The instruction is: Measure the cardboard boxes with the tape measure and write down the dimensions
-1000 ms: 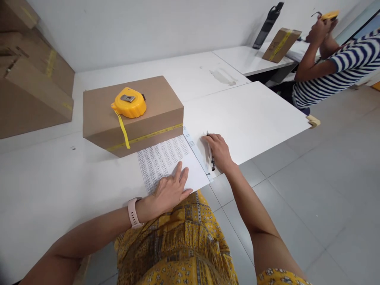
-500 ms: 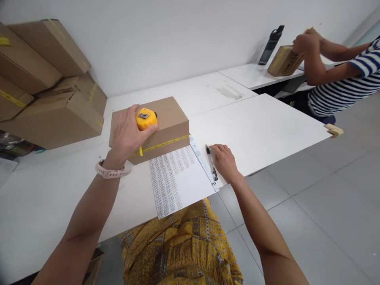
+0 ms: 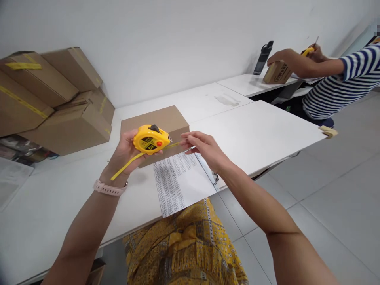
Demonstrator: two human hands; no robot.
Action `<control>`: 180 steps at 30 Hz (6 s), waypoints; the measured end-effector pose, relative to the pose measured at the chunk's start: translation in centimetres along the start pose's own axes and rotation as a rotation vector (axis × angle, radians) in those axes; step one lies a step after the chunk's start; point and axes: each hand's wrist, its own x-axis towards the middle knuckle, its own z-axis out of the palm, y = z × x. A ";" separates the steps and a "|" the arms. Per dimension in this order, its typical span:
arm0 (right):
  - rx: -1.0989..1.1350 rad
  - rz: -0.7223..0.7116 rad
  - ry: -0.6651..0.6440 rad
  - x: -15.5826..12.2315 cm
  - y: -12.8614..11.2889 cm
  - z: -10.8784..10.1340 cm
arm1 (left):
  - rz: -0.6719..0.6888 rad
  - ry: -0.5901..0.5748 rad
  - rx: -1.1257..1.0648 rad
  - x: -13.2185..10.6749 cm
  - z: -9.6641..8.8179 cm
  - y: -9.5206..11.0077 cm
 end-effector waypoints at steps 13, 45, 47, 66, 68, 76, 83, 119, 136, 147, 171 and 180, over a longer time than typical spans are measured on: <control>0.141 0.149 -0.151 6.4 -2.7 2.6 | 0.018 0.074 0.075 -2.8 -6.2 1.4; -0.481 0.198 0.298 17.2 2.8 0.5 | -0.139 0.295 0.122 0.7 -18.9 2.8; -0.515 0.188 0.302 17.2 2.9 0.5 | -0.140 0.300 0.123 0.7 -19.0 2.6; -0.696 -0.146 -0.162 20.0 -1.5 6.7 | -0.132 -0.154 -0.342 -6.8 1.6 -6.5; -0.728 -0.112 -0.135 20.6 -1.3 7.1 | -0.092 -0.092 -0.408 -5.2 2.4 -5.9; -0.808 -0.034 -0.060 24.1 0.3 8.4 | -0.102 0.000 -0.432 -2.6 1.2 -4.4; -0.813 -0.014 -0.080 25.4 1.3 8.5 | -0.113 0.025 -0.461 -3.1 3.1 -5.1; -0.722 -0.230 0.079 13.0 -1.2 -0.1 | 0.189 0.347 0.073 -6.5 -9.8 -1.9; -1.128 -0.584 0.140 20.1 -1.1 4.5 | -0.014 0.025 -0.122 -7.1 -0.1 -5.9; -1.256 -0.721 0.056 19.9 -1.0 4.8 | -0.084 0.015 -0.222 -6.5 0.5 -8.4; -1.349 -0.758 0.100 19.5 -0.2 5.1 | -0.065 0.003 -0.114 -6.5 0.8 -12.2; -1.330 -0.770 0.192 12.7 1.7 4.6 | -0.100 -0.042 0.163 -11.2 1.4 -15.9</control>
